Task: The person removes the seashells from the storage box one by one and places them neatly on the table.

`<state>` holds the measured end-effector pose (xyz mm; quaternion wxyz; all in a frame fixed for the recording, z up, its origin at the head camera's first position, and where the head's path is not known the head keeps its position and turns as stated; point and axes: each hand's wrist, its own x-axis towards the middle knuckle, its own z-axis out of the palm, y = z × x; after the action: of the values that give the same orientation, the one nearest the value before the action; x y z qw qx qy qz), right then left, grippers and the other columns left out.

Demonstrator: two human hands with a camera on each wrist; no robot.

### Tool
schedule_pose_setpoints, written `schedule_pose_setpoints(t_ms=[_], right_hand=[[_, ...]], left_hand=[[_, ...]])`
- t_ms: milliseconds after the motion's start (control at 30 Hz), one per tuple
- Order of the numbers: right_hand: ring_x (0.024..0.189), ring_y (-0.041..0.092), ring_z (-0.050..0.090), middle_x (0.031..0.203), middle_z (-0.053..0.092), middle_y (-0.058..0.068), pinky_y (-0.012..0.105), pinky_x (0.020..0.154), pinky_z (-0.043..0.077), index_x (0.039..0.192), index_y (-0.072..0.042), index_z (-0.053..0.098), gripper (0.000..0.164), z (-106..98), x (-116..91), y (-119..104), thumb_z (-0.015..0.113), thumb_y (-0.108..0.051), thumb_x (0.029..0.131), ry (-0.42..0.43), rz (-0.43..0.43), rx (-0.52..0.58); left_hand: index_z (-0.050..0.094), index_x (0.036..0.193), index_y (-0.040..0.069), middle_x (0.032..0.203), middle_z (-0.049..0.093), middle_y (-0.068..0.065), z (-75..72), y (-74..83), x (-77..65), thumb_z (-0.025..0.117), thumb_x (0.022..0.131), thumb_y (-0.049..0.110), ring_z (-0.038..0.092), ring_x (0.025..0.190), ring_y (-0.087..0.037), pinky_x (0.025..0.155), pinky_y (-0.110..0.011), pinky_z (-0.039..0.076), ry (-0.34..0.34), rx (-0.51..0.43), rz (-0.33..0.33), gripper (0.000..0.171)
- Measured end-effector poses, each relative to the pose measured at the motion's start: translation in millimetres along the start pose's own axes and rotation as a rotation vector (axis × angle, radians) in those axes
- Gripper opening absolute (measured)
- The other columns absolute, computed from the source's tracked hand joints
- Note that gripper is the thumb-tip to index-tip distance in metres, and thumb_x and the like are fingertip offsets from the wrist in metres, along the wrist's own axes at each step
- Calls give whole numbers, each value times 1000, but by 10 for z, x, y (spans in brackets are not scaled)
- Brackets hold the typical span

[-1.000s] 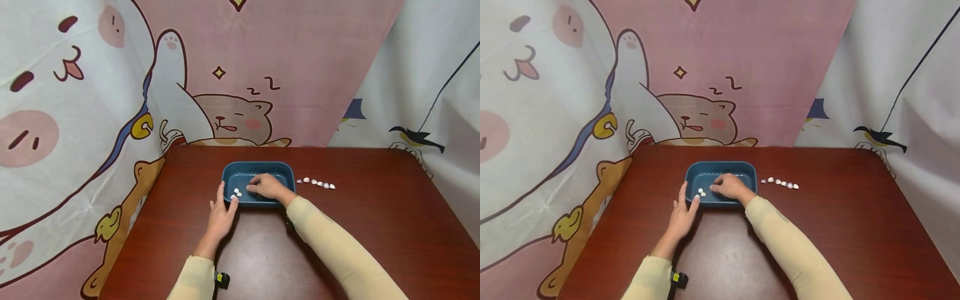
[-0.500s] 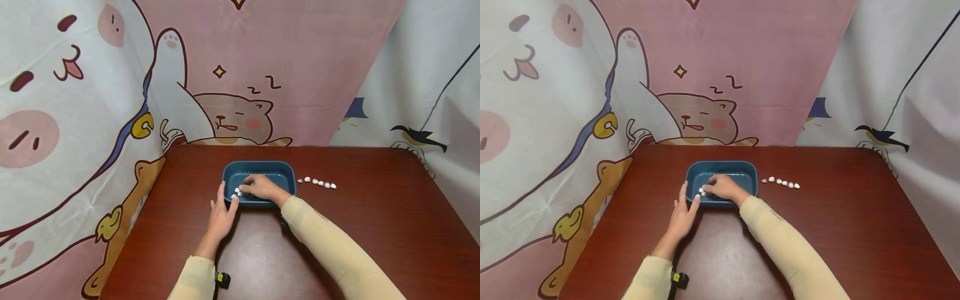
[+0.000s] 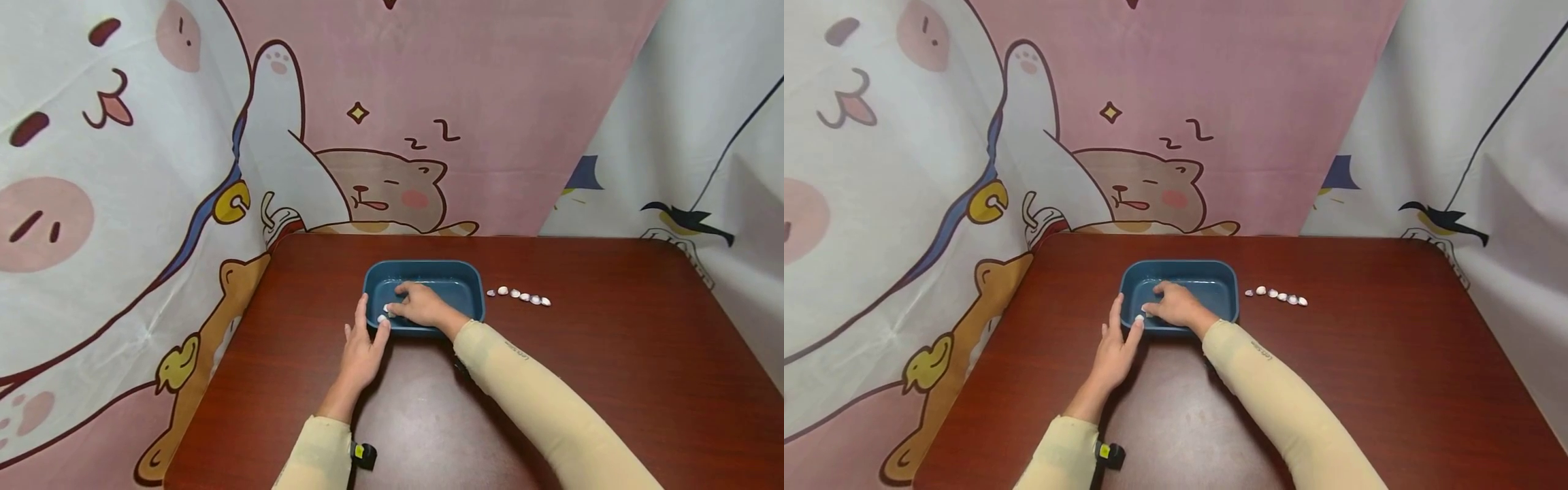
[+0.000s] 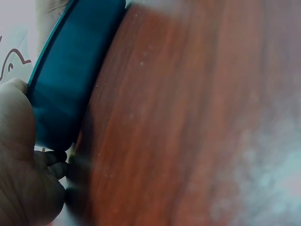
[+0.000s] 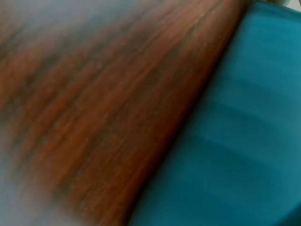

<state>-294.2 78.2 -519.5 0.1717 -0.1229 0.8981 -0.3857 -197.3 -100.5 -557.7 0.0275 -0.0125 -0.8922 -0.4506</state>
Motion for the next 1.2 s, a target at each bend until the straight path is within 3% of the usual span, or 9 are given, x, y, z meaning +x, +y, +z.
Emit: schedule_pose_setpoints(t_ms=[567,967,1200], right_hand=[[108,21,72,128,74,14,44,95,60,150,-6,59,60,5,-24,-7,72,-41,102,-18,0,-34],[115,24,71,136,71,14,47,101,59,151,-7,59,61,11,-40,-10,71,-42,103,-32,-1,-46],[115,22,73,131,76,12,45,102,59,139,-4,70,49,12,-55,-35,73,-36,102,-90,-85,-93]], left_hand=[[13,173,29,179,26,-4,11,7,3,51,111,48,41,155,-49,132,-70,4,-4,-9,-2,75],[13,173,30,179,24,-1,7,-4,-5,50,111,50,37,157,-50,132,-71,3,-6,-24,4,75],[14,173,28,179,26,-2,-3,9,-9,49,111,54,45,154,-44,132,-70,3,-2,-22,26,76]])
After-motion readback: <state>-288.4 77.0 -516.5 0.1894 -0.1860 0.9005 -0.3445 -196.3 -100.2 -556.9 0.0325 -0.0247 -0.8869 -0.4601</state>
